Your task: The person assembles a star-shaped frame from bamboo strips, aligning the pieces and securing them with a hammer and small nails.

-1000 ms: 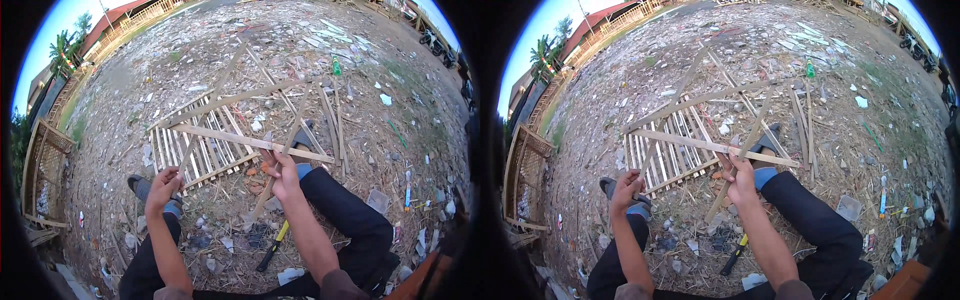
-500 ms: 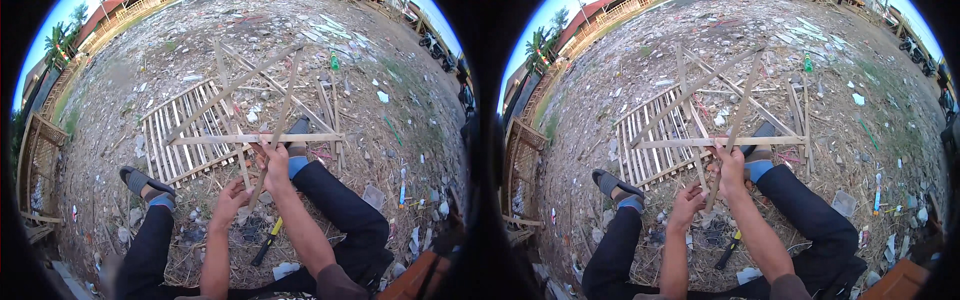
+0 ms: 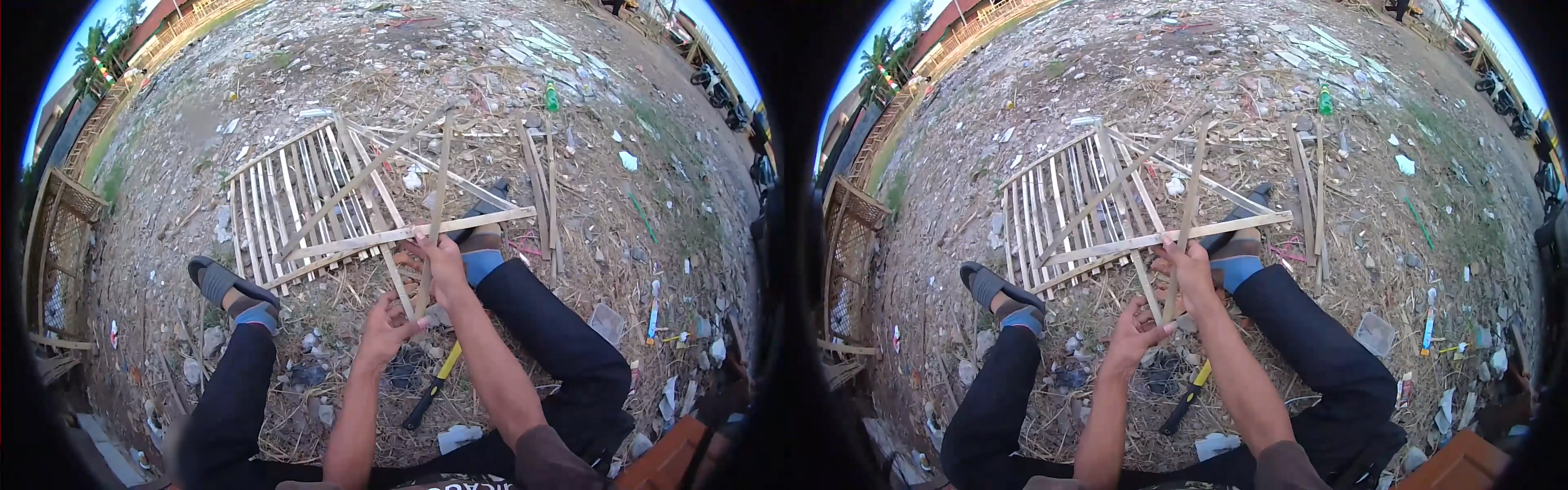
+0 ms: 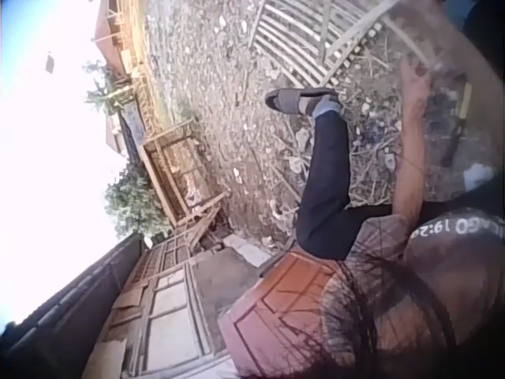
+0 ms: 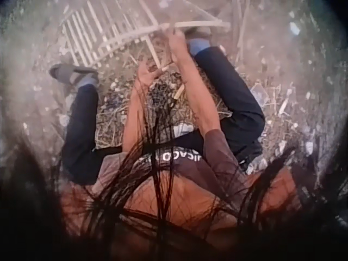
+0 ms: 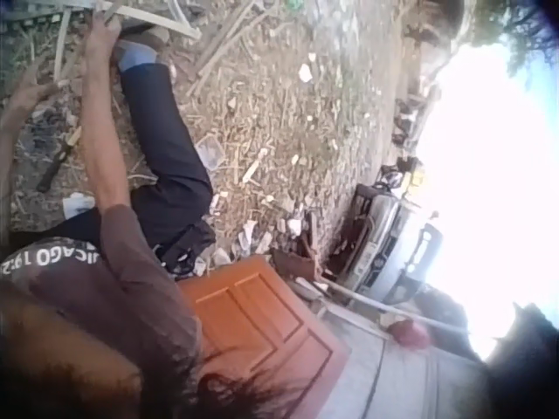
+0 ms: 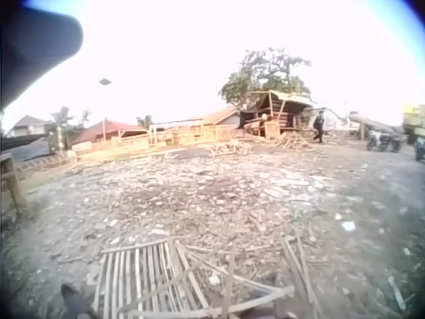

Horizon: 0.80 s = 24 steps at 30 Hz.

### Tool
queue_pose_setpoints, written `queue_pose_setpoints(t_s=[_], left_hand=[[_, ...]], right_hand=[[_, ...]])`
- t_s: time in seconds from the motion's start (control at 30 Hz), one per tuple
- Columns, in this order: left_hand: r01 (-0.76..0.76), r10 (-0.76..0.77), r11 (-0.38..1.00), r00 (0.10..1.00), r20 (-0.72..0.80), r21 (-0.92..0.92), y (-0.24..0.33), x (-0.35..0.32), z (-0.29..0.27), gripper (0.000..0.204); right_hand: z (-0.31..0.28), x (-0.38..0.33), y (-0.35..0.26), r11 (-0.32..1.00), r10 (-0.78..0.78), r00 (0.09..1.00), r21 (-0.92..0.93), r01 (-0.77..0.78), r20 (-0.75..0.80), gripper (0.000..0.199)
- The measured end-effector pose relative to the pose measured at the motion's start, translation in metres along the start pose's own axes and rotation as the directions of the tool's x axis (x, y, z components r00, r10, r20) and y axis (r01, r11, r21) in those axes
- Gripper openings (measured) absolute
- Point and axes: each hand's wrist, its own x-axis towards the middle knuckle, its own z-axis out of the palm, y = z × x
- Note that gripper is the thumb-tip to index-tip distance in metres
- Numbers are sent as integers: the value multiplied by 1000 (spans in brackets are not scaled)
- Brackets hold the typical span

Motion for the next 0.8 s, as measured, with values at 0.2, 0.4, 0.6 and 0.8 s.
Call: queue_pose_setpoints(t_s=[0.2, 0.4, 0.6, 0.8], left_hand=[[20, -24, 999, 994, -109, -34, -8, 10, -9, 57], [33, -56, 985, 989, -138, -167, -29, 19, -8, 51], [18, -44, 984, 989, -143, -175, -53, 22, -15, 47], [-24, 1, 986, 991, -134, -166, -43, 21, -10, 50]], right_hand=[[-27, 10, 29, 996, -37, 987, -76, 50, 159, 39], [-42, -26, 70, 967, 78, 996, -249, -62, 53, 32], [-38, -32, 81, 951, 64, 993, -306, -29, 103, 25], [-29, -29, 74, 962, 25, 988, -272, 19, 155, 28]])
